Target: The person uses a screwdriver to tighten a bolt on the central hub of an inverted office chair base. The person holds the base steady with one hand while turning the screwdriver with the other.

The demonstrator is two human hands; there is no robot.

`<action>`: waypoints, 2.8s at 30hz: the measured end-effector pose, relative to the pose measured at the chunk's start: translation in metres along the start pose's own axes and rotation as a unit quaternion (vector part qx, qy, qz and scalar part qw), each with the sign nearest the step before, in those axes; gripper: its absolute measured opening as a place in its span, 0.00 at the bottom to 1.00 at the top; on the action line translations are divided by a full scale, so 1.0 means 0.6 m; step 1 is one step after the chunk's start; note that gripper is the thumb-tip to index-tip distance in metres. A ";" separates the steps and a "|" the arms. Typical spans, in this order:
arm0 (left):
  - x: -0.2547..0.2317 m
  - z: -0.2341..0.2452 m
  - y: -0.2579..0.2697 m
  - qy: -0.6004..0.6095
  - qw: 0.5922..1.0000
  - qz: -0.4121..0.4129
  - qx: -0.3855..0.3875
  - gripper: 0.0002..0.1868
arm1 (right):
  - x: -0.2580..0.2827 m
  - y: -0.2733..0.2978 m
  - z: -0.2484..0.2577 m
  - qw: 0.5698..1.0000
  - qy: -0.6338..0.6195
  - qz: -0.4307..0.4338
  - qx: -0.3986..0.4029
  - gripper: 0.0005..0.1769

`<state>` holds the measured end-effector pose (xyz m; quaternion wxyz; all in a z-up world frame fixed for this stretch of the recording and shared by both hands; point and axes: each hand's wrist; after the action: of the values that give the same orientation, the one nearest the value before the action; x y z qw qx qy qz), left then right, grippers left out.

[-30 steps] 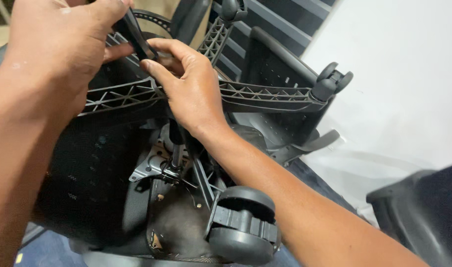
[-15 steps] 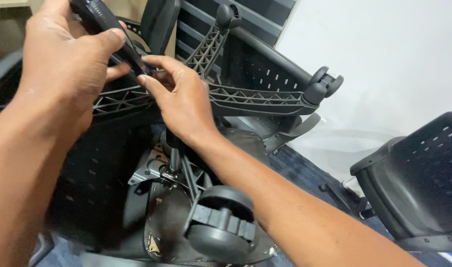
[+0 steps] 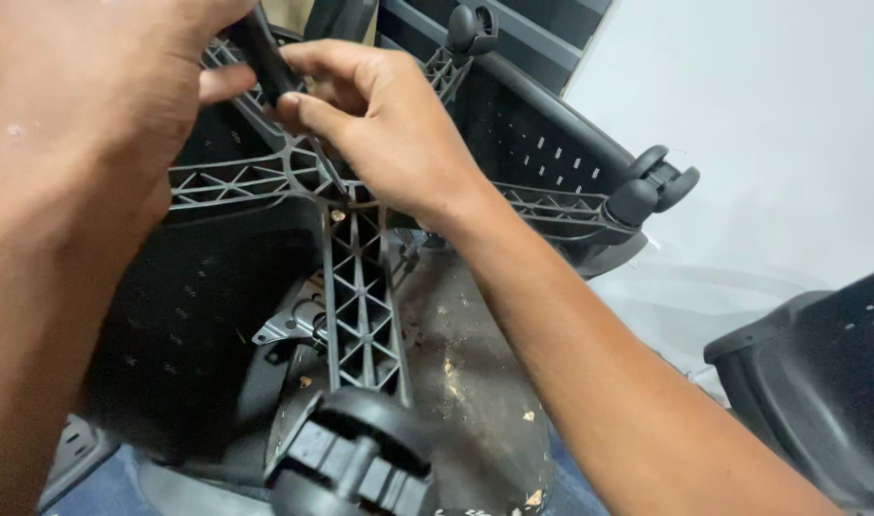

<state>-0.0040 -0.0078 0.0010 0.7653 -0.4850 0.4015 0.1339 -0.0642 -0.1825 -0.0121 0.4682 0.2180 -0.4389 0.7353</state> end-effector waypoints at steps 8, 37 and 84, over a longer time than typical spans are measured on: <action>-0.002 -0.049 -0.025 0.002 1.000 -0.007 0.004 0.11 | -0.022 0.017 0.062 0.995 -0.081 -0.009 0.054 0.17; 0.007 -0.113 0.031 0.066 0.996 0.015 -0.059 0.09 | -0.061 0.073 0.016 0.995 0.056 0.064 -0.042 0.12; 0.043 -0.162 0.053 -0.224 0.972 0.038 0.053 0.16 | -0.038 0.120 0.074 0.987 -0.127 -0.021 -0.093 0.22</action>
<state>-0.0531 -0.0797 -0.0586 0.8547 -0.3861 0.2446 0.2462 -0.1210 -0.2441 -0.0375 0.4423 0.2743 -0.5565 0.6476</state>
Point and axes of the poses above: each hand's wrist, its own y-axis away from the middle knuckle, its own z-axis out of the back of the hand, x = y × z, and after that the axes turned 12 degrees about x, right-handed
